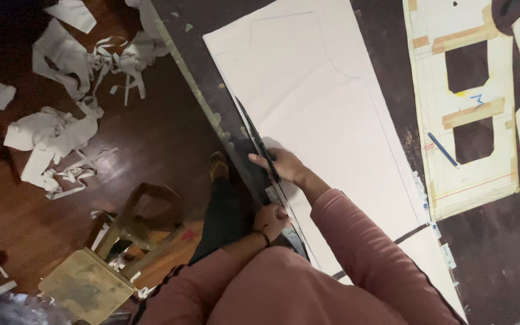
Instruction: The person unfolds a large piece of white fabric on a table, places a paper pattern on top, and traces the pattern onto the fabric with a pen. They then use large shears to cut the fabric along the traced lines, removing excess material.
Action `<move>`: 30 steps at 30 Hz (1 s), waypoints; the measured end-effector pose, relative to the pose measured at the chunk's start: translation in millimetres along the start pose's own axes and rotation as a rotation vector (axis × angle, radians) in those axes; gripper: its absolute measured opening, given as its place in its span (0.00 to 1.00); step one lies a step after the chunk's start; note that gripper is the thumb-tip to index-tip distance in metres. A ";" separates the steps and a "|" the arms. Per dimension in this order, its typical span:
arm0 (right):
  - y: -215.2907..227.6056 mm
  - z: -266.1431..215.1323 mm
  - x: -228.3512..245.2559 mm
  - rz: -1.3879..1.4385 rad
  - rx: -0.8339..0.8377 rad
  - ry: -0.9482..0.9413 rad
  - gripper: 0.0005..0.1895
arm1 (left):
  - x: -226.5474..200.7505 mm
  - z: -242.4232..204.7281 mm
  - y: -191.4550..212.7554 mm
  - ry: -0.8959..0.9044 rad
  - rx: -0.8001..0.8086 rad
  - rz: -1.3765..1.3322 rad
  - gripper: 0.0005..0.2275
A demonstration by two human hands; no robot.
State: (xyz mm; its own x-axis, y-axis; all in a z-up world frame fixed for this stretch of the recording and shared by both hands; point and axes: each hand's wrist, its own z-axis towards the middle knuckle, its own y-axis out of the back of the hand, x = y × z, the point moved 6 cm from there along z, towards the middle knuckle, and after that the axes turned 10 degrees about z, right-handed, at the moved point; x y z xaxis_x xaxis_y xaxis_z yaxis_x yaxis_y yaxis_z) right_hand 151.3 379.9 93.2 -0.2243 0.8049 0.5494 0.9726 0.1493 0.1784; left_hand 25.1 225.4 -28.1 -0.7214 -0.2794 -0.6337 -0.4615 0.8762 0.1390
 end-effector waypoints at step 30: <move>9.5 28.3 60.3 0.002 -0.041 -0.012 0.33 | 2.1 -2.3 3.2 -0.014 0.023 -0.022 0.13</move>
State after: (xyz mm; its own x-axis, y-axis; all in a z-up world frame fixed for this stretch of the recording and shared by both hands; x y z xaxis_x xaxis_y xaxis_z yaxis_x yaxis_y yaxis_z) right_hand 148.8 446.2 104.9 -0.2215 0.8121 0.5399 0.9696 0.1245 0.2106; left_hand 20.9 226.7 -27.2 -0.7040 -0.2934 -0.6468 -0.4647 0.8789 0.1072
